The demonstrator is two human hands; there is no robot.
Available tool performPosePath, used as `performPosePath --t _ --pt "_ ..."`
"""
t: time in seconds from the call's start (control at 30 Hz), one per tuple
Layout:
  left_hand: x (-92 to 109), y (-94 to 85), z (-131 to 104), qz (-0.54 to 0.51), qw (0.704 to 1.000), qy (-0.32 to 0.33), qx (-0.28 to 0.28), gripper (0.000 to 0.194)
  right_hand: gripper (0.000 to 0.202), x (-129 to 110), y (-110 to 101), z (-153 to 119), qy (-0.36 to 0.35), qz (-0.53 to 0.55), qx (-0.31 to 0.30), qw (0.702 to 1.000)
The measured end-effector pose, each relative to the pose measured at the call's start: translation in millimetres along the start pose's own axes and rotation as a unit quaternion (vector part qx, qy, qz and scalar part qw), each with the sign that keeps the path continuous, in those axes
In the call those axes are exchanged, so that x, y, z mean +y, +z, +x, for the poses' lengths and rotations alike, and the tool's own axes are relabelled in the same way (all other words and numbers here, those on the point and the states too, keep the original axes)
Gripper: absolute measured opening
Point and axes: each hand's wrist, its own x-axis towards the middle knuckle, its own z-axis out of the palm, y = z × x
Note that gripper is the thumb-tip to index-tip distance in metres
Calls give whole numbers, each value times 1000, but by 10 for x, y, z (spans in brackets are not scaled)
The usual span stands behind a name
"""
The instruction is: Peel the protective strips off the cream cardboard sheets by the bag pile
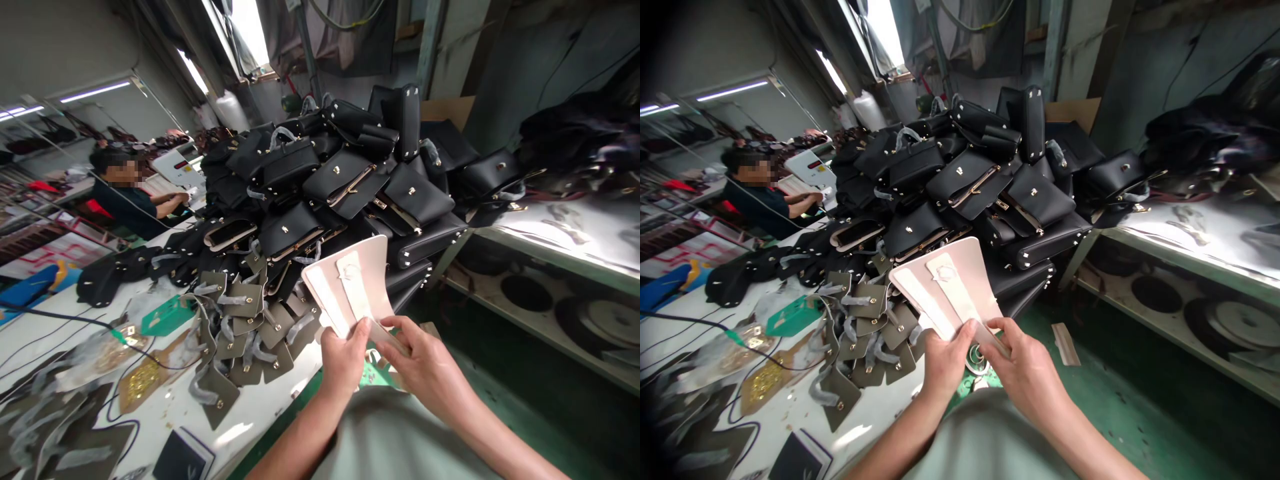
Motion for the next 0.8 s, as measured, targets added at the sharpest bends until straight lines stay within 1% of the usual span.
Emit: performPosePath --t 0.07,0.13,0.23,0.37,0.43,0.53,0.63,0.73,0.8 --pt "28 13 20 8 1000 -5 -7 25 30 8 -33 -19 9 28 -7 1000" --pt "45 39 20 10 1000 -11 -9 25 25 29 -68 -23 12 47 -14 999" --pt "42 86 2 10 1000 1 -5 27 23 82 -114 -3 14 78 -31 996" --pt "27 147 -12 15 1000 -11 -18 33 24 186 -154 53 21 195 -59 979" --pt "26 183 -14 20 999 -23 -13 33 29 240 -179 82 34 235 -59 970" --pt "22 250 -23 43 999 -31 3 32 36 295 -236 107 56 255 -62 963" --pt "11 331 -37 75 997 -34 12 28 40 330 -306 108 64 273 -76 957" --pt "-1 417 -49 91 995 -33 6 22 43 398 -363 106 75 285 -90 951" --pt "-12 474 -61 99 995 -26 -3 20 42 471 -383 106 76 280 -83 953"
